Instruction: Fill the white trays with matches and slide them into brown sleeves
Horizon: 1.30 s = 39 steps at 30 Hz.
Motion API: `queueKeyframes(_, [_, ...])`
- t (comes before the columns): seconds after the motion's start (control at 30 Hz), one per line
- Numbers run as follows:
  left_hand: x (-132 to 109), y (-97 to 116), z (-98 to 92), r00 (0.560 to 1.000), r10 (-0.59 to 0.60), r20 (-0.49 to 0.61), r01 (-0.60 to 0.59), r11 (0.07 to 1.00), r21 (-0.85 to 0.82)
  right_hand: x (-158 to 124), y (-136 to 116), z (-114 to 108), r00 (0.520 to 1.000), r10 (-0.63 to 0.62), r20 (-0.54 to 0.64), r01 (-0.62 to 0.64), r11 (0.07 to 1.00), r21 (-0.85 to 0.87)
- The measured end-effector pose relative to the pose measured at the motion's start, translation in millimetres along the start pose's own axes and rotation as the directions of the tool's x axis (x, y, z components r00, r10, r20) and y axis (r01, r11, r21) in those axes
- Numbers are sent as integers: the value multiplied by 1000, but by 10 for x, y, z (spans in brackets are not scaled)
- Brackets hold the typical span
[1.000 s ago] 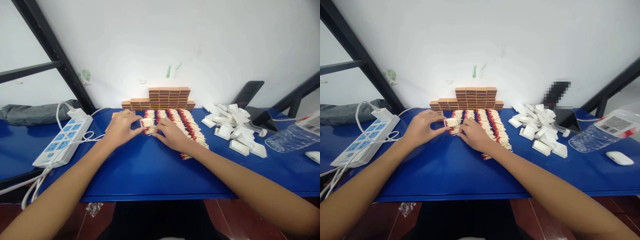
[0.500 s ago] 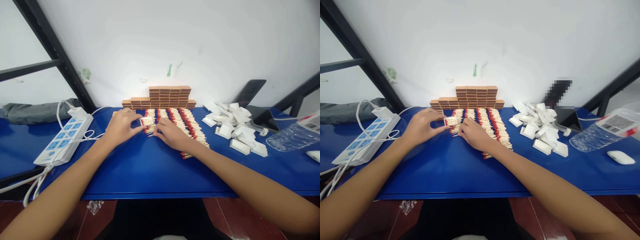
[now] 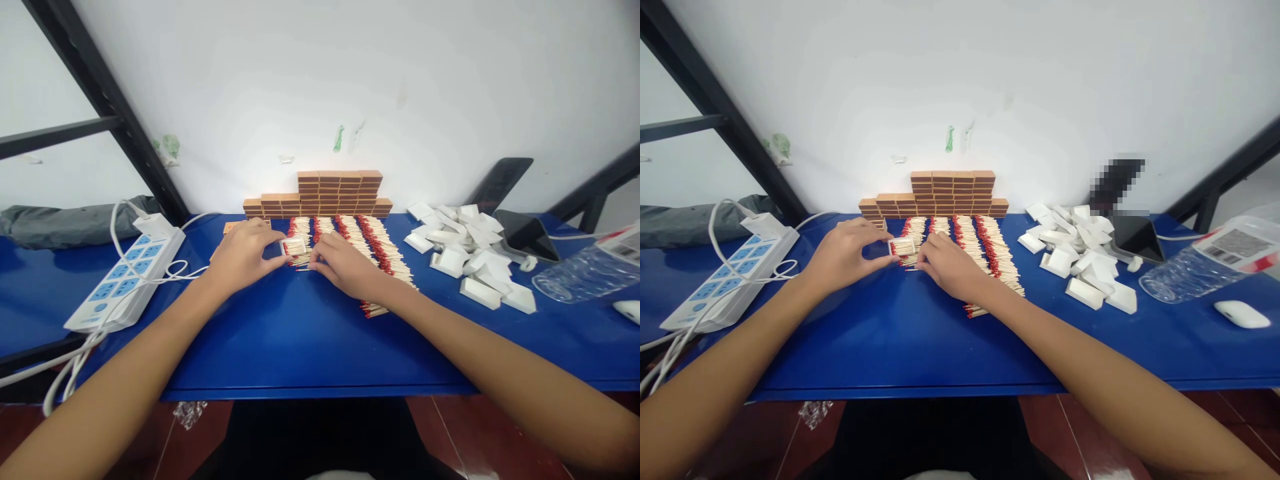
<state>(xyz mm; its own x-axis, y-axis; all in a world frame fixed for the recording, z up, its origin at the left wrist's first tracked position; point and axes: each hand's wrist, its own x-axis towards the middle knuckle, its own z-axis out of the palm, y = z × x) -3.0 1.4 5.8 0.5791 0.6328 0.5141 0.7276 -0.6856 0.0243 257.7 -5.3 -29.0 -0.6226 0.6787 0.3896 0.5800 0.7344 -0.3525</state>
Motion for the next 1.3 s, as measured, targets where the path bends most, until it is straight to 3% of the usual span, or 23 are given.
queueKeyframes(0.13, [1,1,2,1000,8,14,-7,1000,-21,1,-7,-66,998,8,-68,-10,1000,-27])
queueKeyframes(0.47, [-3,-8,-23,1000,-24,1,24,999,37,-13,37,87,1000,8,16,-8,1000,-8])
queueKeyframes(1.0, [0,-17,-37,999,-39,29,38,999,27,-3,31,14,999,0,42,-1,1000,12])
queueKeyframes(1.2, [8,62,13,1000,16,-5,-16,996,-83,21,-77,-113,986,-3,-166,2,1000,-6])
queueKeyframes(1.3, [6,141,28,999,26,-22,-29,983,-181,34,-92,-78,979,-25,-204,19,999,-36])
